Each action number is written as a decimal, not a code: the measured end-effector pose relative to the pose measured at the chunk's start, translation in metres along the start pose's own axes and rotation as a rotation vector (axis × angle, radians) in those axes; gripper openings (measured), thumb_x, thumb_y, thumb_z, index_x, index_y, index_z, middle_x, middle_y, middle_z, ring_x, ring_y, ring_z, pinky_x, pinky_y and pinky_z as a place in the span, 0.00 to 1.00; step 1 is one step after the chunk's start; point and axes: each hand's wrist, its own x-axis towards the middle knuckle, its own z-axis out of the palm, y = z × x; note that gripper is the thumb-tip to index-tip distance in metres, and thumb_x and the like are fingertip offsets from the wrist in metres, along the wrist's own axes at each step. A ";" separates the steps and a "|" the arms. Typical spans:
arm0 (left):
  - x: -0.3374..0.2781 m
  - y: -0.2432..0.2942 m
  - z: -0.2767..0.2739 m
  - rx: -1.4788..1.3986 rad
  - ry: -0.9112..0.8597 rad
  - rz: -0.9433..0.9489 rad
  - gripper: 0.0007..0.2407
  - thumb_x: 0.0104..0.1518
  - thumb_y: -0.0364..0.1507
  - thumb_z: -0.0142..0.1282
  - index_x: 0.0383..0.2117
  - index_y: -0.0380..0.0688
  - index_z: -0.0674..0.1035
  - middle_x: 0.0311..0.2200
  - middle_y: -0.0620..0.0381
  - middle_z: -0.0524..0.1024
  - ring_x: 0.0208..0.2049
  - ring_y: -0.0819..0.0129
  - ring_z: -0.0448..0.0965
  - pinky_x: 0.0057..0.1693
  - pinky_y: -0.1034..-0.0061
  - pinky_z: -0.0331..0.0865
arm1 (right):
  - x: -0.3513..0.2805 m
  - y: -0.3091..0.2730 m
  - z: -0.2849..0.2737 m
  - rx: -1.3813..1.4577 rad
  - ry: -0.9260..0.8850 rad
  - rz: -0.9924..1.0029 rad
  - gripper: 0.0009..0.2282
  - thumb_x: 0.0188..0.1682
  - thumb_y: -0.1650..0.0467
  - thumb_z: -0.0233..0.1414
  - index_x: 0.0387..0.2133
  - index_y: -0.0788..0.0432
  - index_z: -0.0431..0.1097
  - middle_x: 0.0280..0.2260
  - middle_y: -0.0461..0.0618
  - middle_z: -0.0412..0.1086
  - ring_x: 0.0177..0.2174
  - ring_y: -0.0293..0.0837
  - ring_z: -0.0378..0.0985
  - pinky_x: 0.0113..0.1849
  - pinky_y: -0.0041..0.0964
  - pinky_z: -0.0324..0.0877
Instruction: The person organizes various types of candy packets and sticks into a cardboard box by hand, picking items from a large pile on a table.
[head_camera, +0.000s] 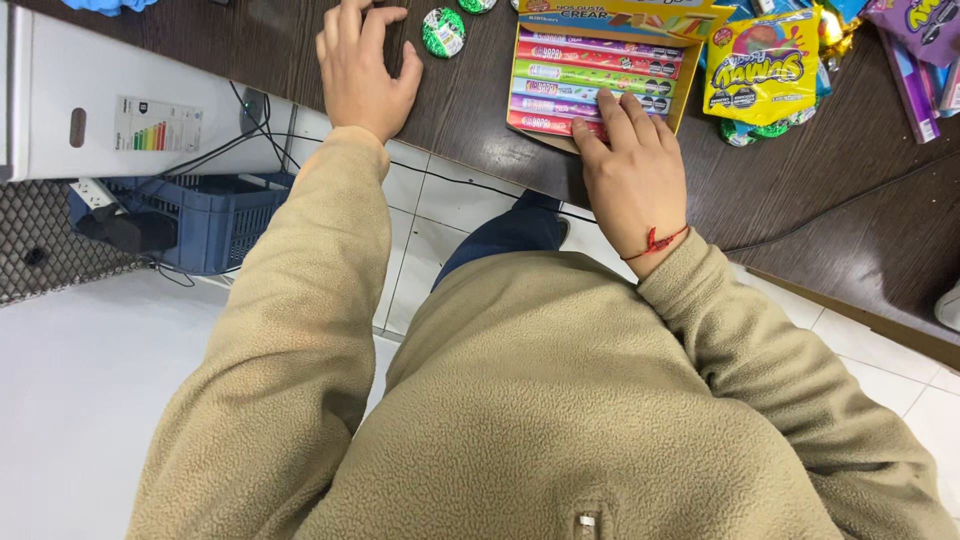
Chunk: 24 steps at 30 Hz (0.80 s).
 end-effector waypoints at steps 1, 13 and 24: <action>0.000 0.001 0.000 -0.008 -0.007 -0.010 0.10 0.56 0.30 0.57 0.43 0.48 0.78 0.46 0.55 0.69 0.48 0.54 0.69 0.52 0.57 0.65 | 0.000 0.001 0.001 -0.001 -0.006 -0.002 0.12 0.56 0.68 0.51 0.52 0.50 0.76 0.60 0.59 0.69 0.56 0.60 0.73 0.51 0.54 0.68; 0.001 0.003 -0.003 -0.036 -0.023 -0.028 0.10 0.56 0.30 0.56 0.44 0.47 0.78 0.50 0.58 0.69 0.52 0.56 0.69 0.55 0.56 0.65 | 0.000 -0.003 0.003 -0.032 0.031 0.035 0.13 0.56 0.69 0.49 0.53 0.49 0.74 0.59 0.53 0.71 0.56 0.55 0.74 0.50 0.50 0.67; 0.000 0.002 -0.003 -0.032 -0.024 -0.027 0.11 0.56 0.30 0.57 0.45 0.47 0.78 0.51 0.59 0.69 0.52 0.56 0.69 0.55 0.56 0.65 | 0.001 -0.004 0.002 -0.027 0.065 0.036 0.13 0.54 0.69 0.52 0.51 0.49 0.75 0.57 0.53 0.72 0.55 0.54 0.74 0.48 0.47 0.68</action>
